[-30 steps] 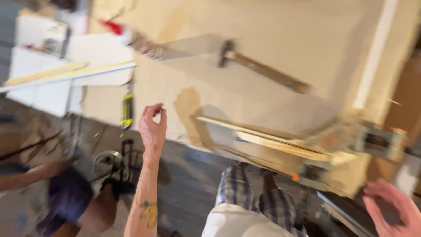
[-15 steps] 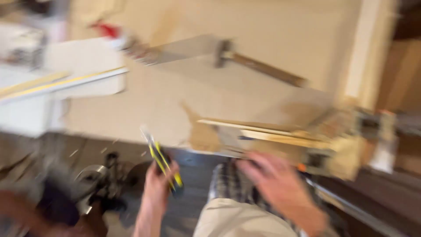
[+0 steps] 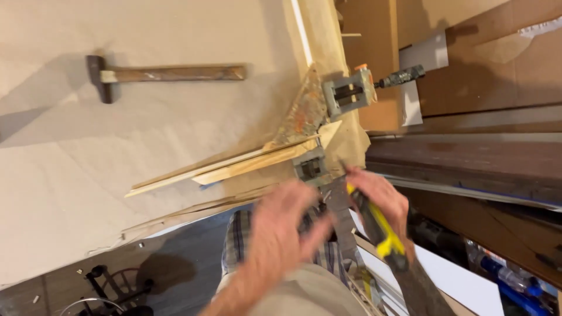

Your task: Assembling a wooden frame by applying glue to joints, clamping them in a corner jig, and securing them with a hammer.

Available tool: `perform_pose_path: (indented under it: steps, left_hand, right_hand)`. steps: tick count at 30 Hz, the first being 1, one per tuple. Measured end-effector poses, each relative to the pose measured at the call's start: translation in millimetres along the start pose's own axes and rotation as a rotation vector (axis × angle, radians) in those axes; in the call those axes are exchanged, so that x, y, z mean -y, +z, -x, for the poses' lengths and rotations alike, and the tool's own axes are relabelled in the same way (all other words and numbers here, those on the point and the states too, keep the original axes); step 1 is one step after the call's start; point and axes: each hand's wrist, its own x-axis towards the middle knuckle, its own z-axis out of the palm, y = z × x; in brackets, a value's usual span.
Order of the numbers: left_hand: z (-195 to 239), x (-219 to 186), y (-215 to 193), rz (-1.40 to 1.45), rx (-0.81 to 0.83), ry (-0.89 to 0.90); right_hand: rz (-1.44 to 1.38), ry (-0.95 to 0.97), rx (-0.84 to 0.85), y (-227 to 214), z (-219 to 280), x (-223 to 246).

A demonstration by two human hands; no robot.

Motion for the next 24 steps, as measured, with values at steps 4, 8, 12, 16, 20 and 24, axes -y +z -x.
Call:
perform_pose_path:
  steps: [4,8,12,16,20,24]
  left_hand:
    - [-20,90,0,-0.927,-0.247,-0.017]
    - [-19,111,-6,-0.965,-0.194,-0.165]
    - [-24,109,-8,-0.954,-0.175,-0.202]
    - [-26,118,-4,-0.95,-0.189,-0.157]
    - [-25,122,-1,-0.919,-0.234,-0.112]
    - [-29,112,3,-0.92,-0.266,-0.129]
  right_hand:
    - [-0.043,0.122,-0.212,22,-10,-41]
    - [-0.024,0.085,-0.169,38,-15,-72]
    - [-0.077,0.078,-0.068,45,-9,-86]
    - [-0.096,0.101,0.001,34,-16,-84]
    - [-0.224,0.105,0.088,40,3,-101]
    - [-0.09,0.119,-0.004,36,-5,-110]
